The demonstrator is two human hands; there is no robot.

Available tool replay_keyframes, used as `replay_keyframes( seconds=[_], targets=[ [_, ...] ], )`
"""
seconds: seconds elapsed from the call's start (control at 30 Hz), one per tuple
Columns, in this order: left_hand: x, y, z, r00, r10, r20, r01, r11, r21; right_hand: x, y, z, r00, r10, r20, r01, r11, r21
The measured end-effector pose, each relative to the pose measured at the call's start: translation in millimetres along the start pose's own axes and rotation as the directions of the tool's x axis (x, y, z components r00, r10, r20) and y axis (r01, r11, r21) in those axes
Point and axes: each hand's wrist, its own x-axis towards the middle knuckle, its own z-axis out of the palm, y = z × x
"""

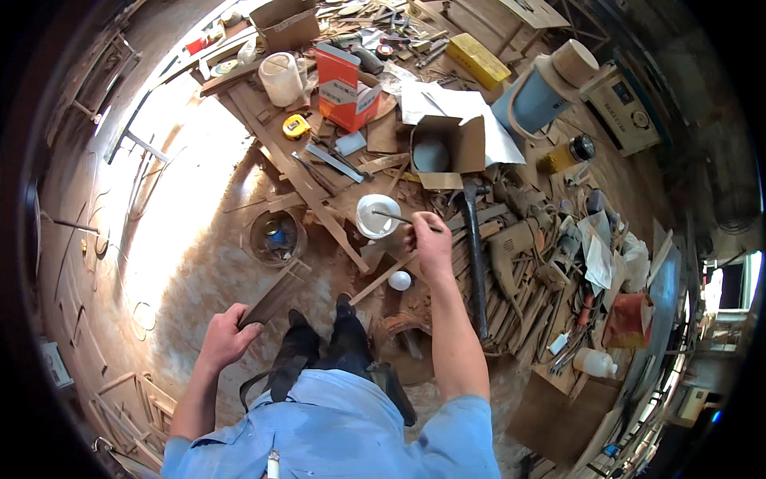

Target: The person assembles a wooden frame by hand, using a hammer to drive nails into pre-drilled holes. They handle multiple wooden planks and a hammer, moving between a workbench and the floor to position and secure the components.

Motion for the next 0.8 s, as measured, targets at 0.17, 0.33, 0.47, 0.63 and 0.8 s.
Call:
replay_keyframes(
  seconds=[0.17, 0.33, 0.47, 0.63, 0.8],
  targets=[
    [21.9, 15.2, -17.3, 0.993, -0.081, 0.091, 0.089, 0.992, -0.088, 20.0, 28.7, -13.1, 0.962, 0.271, -0.038, -0.257, 0.941, 0.219],
    [27.8, 7.1, -21.4, 0.975, -0.156, 0.16, 0.185, 0.966, -0.183, 22.9, 30.8, -16.9, 0.931, 0.333, -0.149, -0.258, 0.889, 0.379],
    [30.7, 5.9, -21.3, 0.967, -0.163, 0.194, 0.203, 0.957, -0.208, 19.9, 25.8, -28.5, 0.927, 0.371, -0.061, -0.326, 0.873, 0.363],
    [34.5, 6.7, -19.4, 0.961, -0.165, 0.221, 0.208, 0.959, -0.19, -28.3, -30.2, -11.3, 0.994, 0.11, -0.003, -0.091, 0.839, 0.537],
    [35.2, 7.6, -17.1, 0.954, -0.183, 0.238, 0.239, 0.943, -0.233, -79.4, -53.9, 18.6, 0.994, -0.046, 0.099, 0.014, 0.951, 0.307]
  ],
)
